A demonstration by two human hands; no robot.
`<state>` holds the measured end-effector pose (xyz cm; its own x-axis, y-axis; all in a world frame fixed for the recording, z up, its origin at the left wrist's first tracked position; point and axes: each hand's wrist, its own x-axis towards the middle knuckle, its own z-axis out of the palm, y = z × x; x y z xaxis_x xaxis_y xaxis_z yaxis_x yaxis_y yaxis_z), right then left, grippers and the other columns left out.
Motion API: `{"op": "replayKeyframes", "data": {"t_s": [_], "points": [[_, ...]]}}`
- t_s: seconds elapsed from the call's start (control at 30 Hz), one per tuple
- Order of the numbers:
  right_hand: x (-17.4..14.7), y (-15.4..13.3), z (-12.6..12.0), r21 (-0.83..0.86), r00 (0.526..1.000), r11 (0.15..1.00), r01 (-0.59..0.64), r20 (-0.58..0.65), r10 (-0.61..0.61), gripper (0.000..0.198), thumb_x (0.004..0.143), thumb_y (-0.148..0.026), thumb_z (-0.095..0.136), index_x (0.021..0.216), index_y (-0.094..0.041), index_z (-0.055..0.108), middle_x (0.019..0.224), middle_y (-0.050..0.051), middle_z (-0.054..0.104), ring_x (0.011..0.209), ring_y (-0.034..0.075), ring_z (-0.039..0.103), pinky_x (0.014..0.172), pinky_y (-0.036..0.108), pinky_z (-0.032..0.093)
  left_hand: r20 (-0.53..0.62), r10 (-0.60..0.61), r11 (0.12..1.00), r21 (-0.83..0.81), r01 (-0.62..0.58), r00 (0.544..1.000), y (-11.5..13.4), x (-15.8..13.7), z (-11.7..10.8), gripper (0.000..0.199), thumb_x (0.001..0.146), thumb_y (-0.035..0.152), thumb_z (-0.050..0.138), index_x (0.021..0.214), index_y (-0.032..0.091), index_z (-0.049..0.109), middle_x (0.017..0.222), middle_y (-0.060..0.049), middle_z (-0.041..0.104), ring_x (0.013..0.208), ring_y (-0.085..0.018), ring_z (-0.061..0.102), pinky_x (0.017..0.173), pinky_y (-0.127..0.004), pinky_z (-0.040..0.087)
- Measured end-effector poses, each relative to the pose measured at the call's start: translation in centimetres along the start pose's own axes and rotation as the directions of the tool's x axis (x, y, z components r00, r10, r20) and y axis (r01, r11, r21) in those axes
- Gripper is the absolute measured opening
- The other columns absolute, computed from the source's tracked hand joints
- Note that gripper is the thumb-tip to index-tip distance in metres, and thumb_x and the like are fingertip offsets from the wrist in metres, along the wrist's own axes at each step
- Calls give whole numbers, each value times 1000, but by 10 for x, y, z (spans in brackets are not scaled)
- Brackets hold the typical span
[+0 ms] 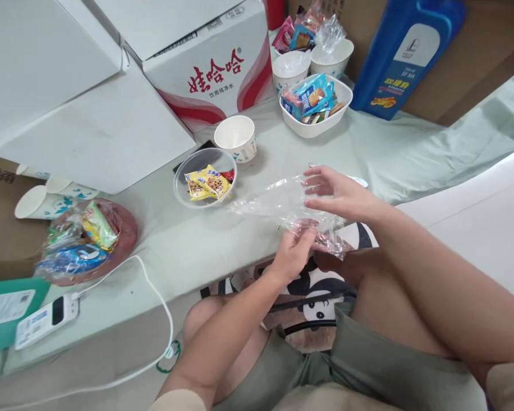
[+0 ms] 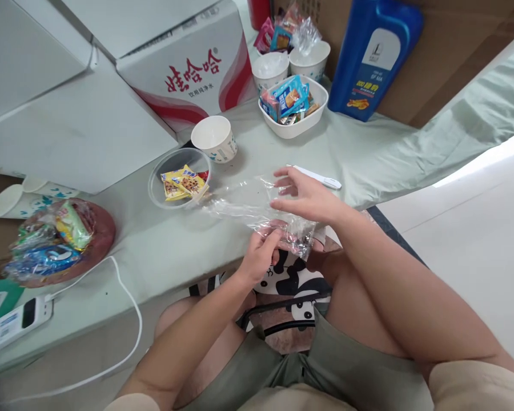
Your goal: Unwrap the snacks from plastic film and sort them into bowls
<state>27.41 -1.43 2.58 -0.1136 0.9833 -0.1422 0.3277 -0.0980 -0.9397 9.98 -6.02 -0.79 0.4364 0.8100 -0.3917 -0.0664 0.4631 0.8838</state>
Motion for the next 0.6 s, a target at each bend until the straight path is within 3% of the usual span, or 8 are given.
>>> {"op": "replayKeyframes", "data": {"t_s": [0.1, 0.17, 0.23, 0.3, 0.4, 0.43, 0.53, 0.6], "points": [[-6, -4, -1, -61, 973, 998, 19, 231, -4, 29, 77, -45, 69, 94, -21, 65, 95, 8, 72, 82, 22, 67, 75, 38, 53, 24, -62, 997, 46, 60, 998, 2, -8, -13, 44, 84, 52, 63, 103, 13, 67, 83, -9, 75, 61, -17, 71, 38, -19, 33], [-15, -10, 2, -136, 961, 984, 116, 266, -76, 22, 81, -42, 65, 83, -21, 67, 84, 5, 71, 77, 19, 64, 74, 36, 49, 2, -133, 991, 9, 133, 991, 8, -13, -24, 45, 86, 53, 60, 103, 13, 68, 89, -12, 77, 68, -19, 73, 39, -18, 32], [-25, -17, 8, -151, 951, 968, 200, 269, -155, 21, 84, -40, 63, 85, -20, 69, 83, 4, 70, 77, 18, 62, 74, 33, 47, -46, -191, 981, -35, 189, 981, 15, -17, -35, 44, 85, 53, 60, 102, 13, 69, 91, -12, 77, 69, -18, 73, 38, -17, 28], [-34, -21, 13, -115, 916, 964, 239, 357, -184, 25, 87, -41, 60, 90, -19, 71, 83, 4, 70, 75, 16, 61, 72, 31, 46, -130, -203, 979, -6, 204, 971, 22, -21, -45, 36, 82, 48, 65, 94, 14, 71, 84, -9, 77, 62, -14, 69, 39, -17, 23], [-38, -22, 19, -105, 823, 971, 215, 555, -122, 39, 93, -51, 53, 88, -18, 72, 77, 4, 68, 72, 17, 59, 67, 30, 44, -251, -151, 980, 88, 178, 956, 28, -24, -58, 24, 75, 38, 69, 80, 15, 71, 69, -4, 72, 55, -10, 61, 42, -18, 25], [-37, -20, 20, -129, 814, 974, 184, 576, -77, 45, 94, -56, 50, 85, -18, 73, 77, 5, 67, 71, 17, 59, 67, 31, 44, -274, -121, 981, 111, 156, 954, 30, -25, -62, 22, 75, 37, 68, 78, 15, 72, 68, -3, 72, 56, -11, 61, 43, -18, 27], [-29, -14, 23, -182, 898, 980, 76, 439, 12, 53, 96, -60, 43, 86, -20, 77, 91, 9, 70, 83, 21, 62, 78, 35, 47, -274, -12, 976, 208, 71, 962, 34, -26, -74, 24, 73, 36, 64, 80, 15, 74, 77, -6, 76, 64, -14, 65, 44, -19, 29], [-23, -11, 24, -86, 953, 994, 68, 300, -40, 49, 97, -50, 40, 86, -22, 78, 108, 10, 69, 99, 24, 62, 88, 38, 47, -225, 57, 957, 290, 11, 973, 37, -26, -82, 23, 71, 34, 63, 77, 15, 76, 80, -7, 78, 70, -17, 68, 45, -20, 31]]}}
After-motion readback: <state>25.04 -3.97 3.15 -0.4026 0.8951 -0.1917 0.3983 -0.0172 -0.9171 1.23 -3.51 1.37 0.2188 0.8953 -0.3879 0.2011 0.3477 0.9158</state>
